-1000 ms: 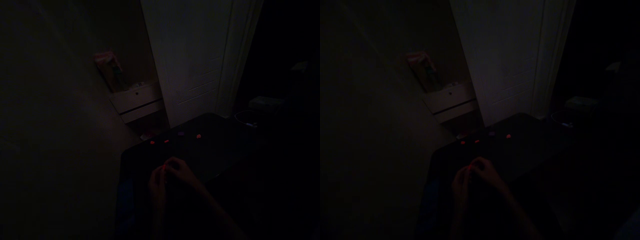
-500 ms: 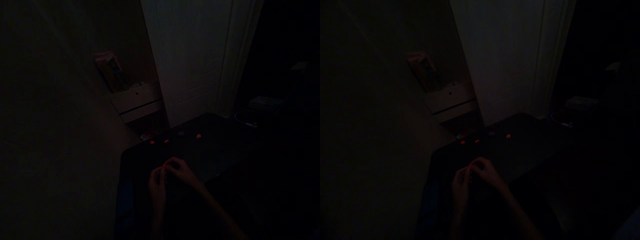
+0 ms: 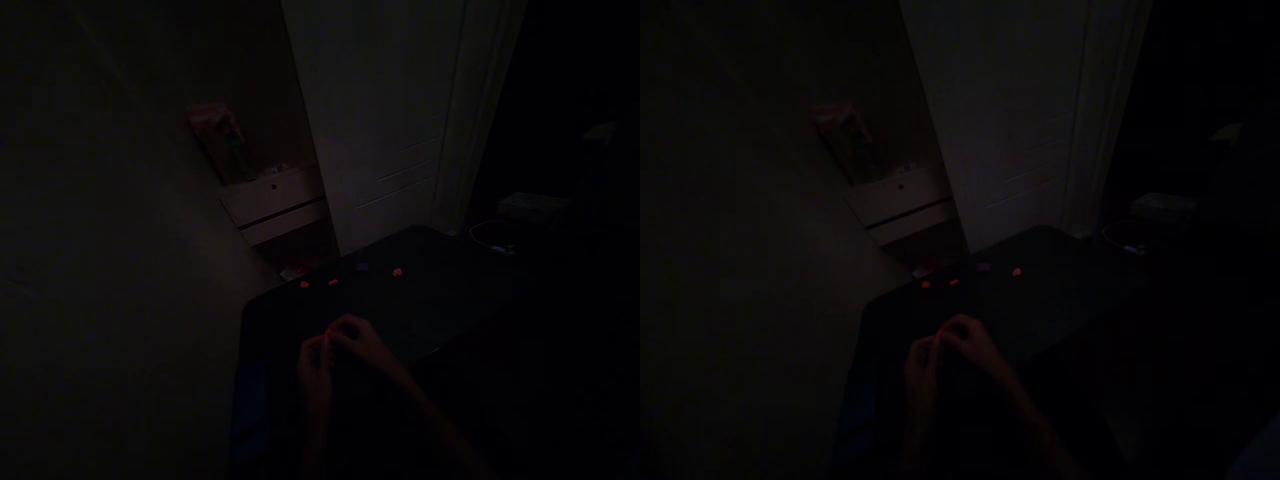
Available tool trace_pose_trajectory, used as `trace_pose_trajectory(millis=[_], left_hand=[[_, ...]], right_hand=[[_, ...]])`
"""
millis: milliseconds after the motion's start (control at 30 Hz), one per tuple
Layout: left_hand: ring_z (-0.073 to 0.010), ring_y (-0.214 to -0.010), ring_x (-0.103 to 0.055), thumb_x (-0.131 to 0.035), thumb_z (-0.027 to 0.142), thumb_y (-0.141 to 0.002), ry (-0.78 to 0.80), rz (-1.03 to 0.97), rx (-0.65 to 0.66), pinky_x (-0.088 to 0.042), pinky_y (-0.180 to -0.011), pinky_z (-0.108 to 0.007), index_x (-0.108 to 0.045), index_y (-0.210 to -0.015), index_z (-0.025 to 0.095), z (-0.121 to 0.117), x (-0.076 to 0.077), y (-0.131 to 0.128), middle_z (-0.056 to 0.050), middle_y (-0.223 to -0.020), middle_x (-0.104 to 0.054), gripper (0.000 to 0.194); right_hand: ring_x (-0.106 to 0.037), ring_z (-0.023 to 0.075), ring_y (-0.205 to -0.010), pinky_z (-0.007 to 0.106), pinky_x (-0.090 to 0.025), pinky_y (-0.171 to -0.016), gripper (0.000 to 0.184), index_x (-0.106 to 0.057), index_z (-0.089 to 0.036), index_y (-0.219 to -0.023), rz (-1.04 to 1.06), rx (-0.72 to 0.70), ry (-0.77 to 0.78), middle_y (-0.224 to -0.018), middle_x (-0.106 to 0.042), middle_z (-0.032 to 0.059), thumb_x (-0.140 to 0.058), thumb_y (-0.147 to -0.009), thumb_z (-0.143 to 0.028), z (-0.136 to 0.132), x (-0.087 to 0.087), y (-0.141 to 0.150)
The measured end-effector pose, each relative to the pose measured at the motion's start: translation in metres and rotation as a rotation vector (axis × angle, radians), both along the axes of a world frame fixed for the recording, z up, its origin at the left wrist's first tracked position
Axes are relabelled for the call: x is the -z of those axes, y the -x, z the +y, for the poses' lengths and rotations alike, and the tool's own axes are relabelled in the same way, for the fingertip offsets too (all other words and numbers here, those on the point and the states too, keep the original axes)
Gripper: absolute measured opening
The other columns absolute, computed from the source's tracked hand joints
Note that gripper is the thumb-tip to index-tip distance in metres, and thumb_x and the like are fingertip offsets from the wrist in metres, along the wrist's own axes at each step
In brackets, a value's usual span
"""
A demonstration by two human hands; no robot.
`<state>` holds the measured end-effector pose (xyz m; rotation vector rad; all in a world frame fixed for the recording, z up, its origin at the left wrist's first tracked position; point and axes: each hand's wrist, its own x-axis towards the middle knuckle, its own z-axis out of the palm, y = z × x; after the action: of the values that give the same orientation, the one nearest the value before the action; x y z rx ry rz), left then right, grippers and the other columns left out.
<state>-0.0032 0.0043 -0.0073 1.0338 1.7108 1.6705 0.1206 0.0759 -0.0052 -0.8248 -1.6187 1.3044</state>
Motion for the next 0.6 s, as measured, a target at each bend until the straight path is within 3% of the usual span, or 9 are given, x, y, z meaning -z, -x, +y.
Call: trace_pose_trajectory(millis=[600], left_hand=[[-0.015, -0.063, -0.061, -0.071, 0.068, -0.075, 0.008, 0.011, 0.001, -0.049, -0.058, -0.026, -0.064, -0.087, 0.016, -0.0015, 0.0007, -0.0002, -0.004, -0.073, -0.066, 0.054]], right_hand=[[-0.069, 0.0211, -0.088, 0.03, -0.051, -0.078, 0.017, -0.074, -0.018, -0.094, -0.014, -0.003, 0.012, -0.092, -0.075, 0.0052, -0.072, -0.086, -0.033, -0.0004, -0.0017, -0.0005]])
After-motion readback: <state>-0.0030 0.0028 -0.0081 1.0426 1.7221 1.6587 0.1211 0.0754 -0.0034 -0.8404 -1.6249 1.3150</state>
